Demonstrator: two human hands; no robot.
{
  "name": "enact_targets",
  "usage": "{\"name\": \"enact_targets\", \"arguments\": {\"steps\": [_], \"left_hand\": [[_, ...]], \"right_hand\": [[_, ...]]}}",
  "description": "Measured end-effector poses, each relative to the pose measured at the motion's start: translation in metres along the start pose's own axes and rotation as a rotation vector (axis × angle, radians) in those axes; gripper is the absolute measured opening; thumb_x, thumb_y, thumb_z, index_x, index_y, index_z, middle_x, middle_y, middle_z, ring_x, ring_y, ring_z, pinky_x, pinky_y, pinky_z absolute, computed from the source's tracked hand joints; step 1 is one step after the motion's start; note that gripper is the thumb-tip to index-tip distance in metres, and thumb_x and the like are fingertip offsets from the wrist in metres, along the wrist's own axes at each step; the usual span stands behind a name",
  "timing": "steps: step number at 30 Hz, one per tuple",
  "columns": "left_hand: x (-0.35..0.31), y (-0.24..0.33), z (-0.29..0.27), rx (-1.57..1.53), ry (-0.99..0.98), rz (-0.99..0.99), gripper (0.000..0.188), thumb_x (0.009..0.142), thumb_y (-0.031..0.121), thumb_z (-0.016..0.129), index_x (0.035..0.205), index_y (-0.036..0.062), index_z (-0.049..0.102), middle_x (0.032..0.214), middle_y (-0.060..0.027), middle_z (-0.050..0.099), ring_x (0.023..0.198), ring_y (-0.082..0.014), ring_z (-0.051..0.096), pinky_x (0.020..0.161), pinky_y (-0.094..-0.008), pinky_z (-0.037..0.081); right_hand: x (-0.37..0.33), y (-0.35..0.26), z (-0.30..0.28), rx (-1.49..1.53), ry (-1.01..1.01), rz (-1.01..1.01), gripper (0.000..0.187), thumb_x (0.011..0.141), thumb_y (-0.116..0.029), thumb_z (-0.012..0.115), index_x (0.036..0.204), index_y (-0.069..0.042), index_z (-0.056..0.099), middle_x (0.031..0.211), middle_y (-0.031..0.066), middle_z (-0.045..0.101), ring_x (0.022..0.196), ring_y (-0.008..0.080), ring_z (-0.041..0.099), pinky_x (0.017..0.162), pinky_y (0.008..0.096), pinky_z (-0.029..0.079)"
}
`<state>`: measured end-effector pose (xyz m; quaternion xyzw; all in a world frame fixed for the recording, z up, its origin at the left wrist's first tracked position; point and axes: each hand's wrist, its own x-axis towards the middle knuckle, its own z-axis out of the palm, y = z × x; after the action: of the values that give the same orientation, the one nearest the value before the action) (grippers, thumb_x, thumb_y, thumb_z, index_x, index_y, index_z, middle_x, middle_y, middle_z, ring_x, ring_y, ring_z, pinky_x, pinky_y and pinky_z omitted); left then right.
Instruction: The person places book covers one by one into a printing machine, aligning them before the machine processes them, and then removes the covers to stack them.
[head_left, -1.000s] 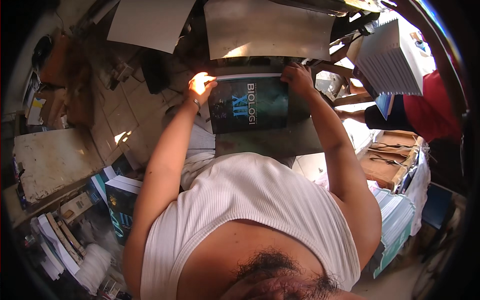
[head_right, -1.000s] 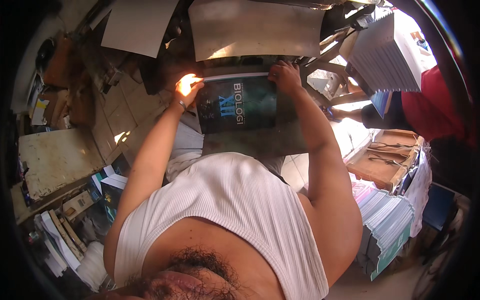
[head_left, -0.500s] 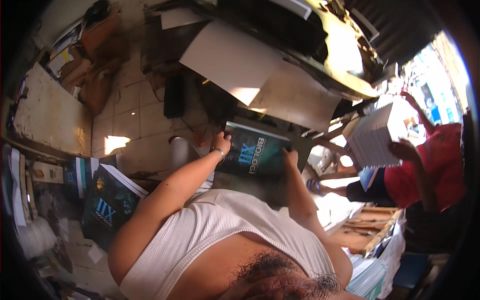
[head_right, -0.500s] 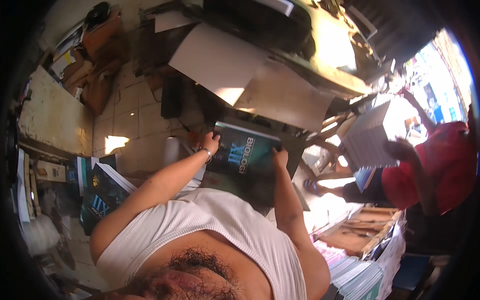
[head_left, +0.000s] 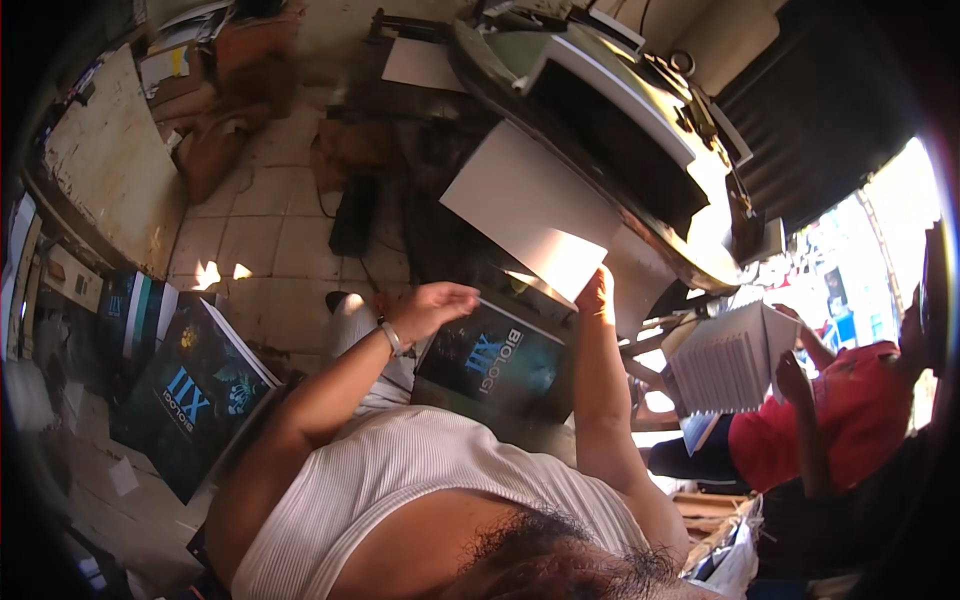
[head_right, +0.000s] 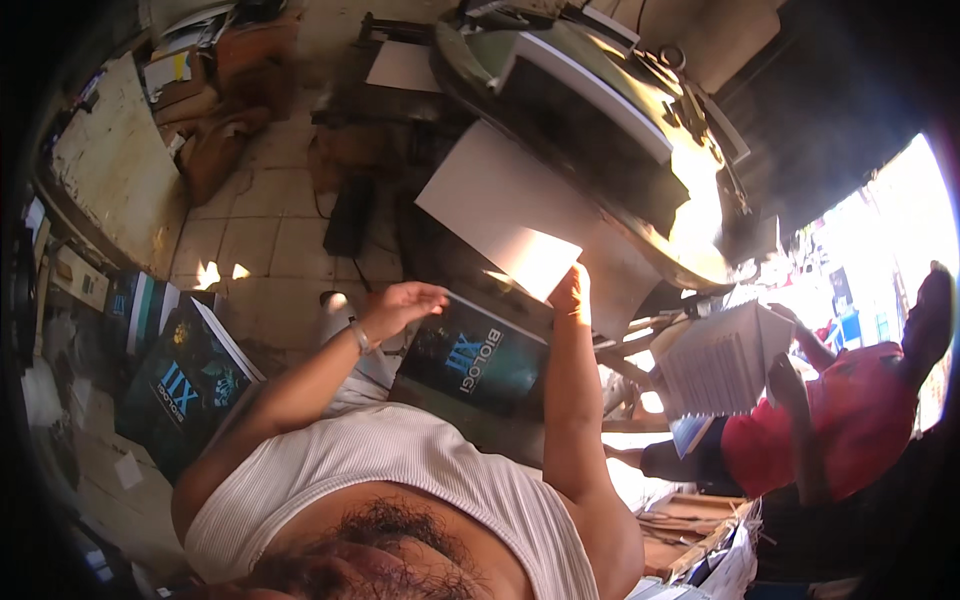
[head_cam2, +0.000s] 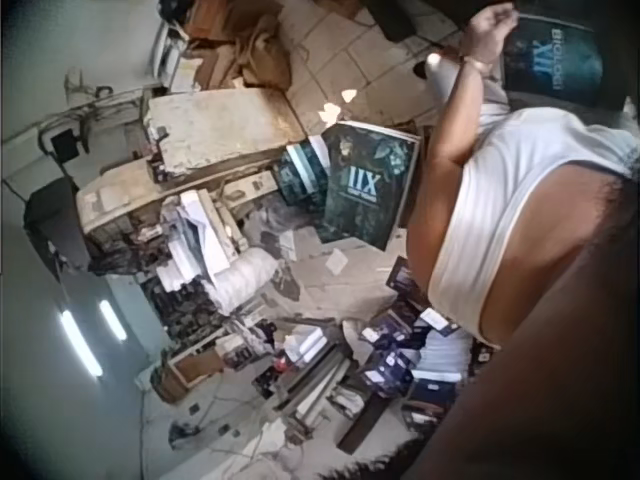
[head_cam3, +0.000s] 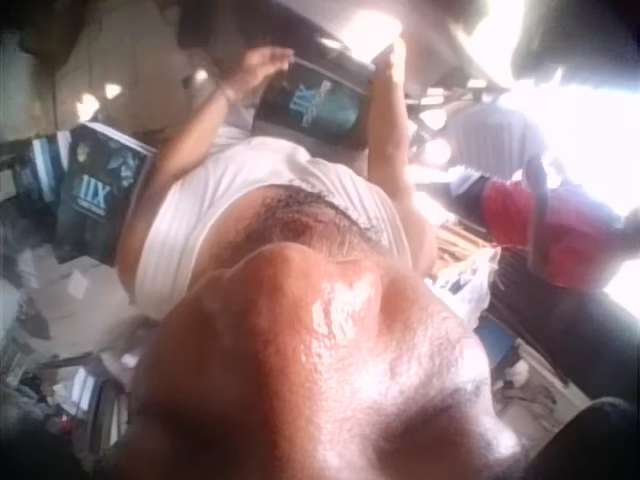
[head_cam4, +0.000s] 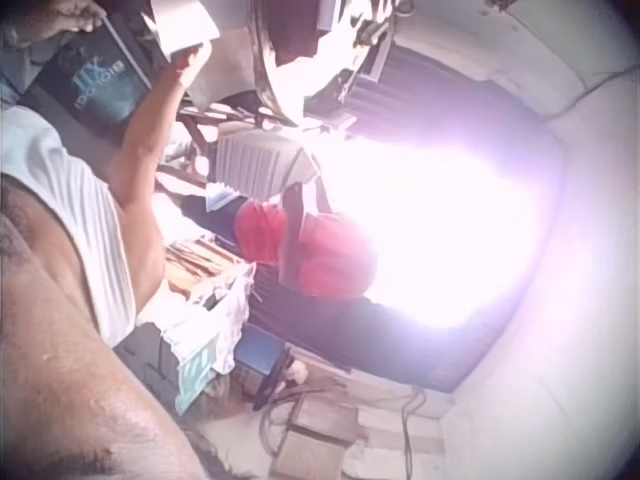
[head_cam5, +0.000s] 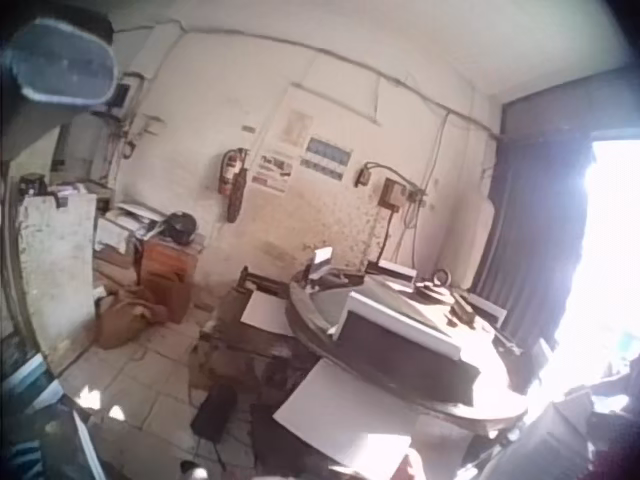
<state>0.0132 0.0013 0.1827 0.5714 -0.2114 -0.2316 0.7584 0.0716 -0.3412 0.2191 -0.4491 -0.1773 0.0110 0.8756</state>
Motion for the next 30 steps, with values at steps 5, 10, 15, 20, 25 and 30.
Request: {"name": "enact_targets", "arguments": {"steps": [5,10,15,20,25,30], "left_hand": [[-0.071,0.194,0.052,-0.207,-0.868,0.522,0.077,0.085,0.029,0.075,0.146,0.001,0.037,0.147,-0.0203,0.042,0.137,-0.0249,0.04,0.112,-0.0409,0.031],[-0.111,0.248,0.072,-0.403,-1.173,0.71,0.083,0.084,0.033,0.072,0.138,-0.0172,0.035,0.137,-0.0401,0.04,0.134,-0.0467,0.039,0.111,-0.0557,0.028],[-0.117,0.234,0.062,-0.402,-1.111,0.877,0.063,0.086,0.025,0.071,0.127,-0.0179,0.05,0.127,-0.0396,0.051,0.127,-0.0492,0.046,0.109,-0.0612,0.027],[-0.096,0.207,0.044,-0.507,-1.154,0.947,0.067,0.089,0.038,0.069,0.132,-0.0092,0.051,0.124,-0.0231,0.062,0.117,-0.0409,0.059,0.11,-0.0515,0.032],[-0.065,0.118,-0.004,-0.123,-0.007,0.296,0.064,0.089,0.03,0.07,0.14,-0.0001,0.045,0.135,-0.0155,0.055,0.127,-0.0257,0.051,0.108,-0.039,0.036],[-0.065,-0.035,-0.072,0.403,0.41,-0.036,0.062,0.084,0.029,0.075,0.134,-0.0002,0.052,0.132,-0.0146,0.058,0.123,-0.0241,0.054,0.101,-0.0342,0.042]], "right_hand": [[0.07,0.0,0.04,0.073,-0.128,-0.209,0.051,0.093,-0.034,0.06,0.137,-0.012,0.05,0.139,0.0068,0.052,0.129,0.0258,0.048,0.112,0.0423,0.034],[0.104,-0.016,0.018,0.241,0.231,-0.06,0.04,0.095,-0.032,0.053,0.13,-0.013,0.055,0.136,0.0085,0.055,0.129,0.0305,0.047,0.11,0.0564,0.031],[0.103,-0.027,-0.015,0.249,0.261,-0.155,0.033,0.088,-0.01,0.056,0.12,-0.01,0.061,0.123,0.0088,0.061,0.119,0.0284,0.053,0.109,0.0549,0.032],[0.089,-0.036,-0.009,0.152,0.202,-0.246,0.031,0.085,-0.011,0.058,0.115,-0.008,0.063,0.123,0.0095,0.062,0.119,0.0287,0.053,0.11,0.054,0.03],[0.07,-0.053,-0.053,0.19,0.064,-0.251,0.041,0.08,0.001,0.056,0.12,-0.008,0.06,0.129,0.0108,0.06,0.126,0.0335,0.05,0.114,0.0563,0.028],[0.06,-0.042,-0.064,0.264,0.281,-0.195,0.037,0.085,0.0,0.053,0.12,-0.007,0.06,0.129,0.012,0.059,0.124,0.0333,0.051,0.112,0.0565,0.032]]}}
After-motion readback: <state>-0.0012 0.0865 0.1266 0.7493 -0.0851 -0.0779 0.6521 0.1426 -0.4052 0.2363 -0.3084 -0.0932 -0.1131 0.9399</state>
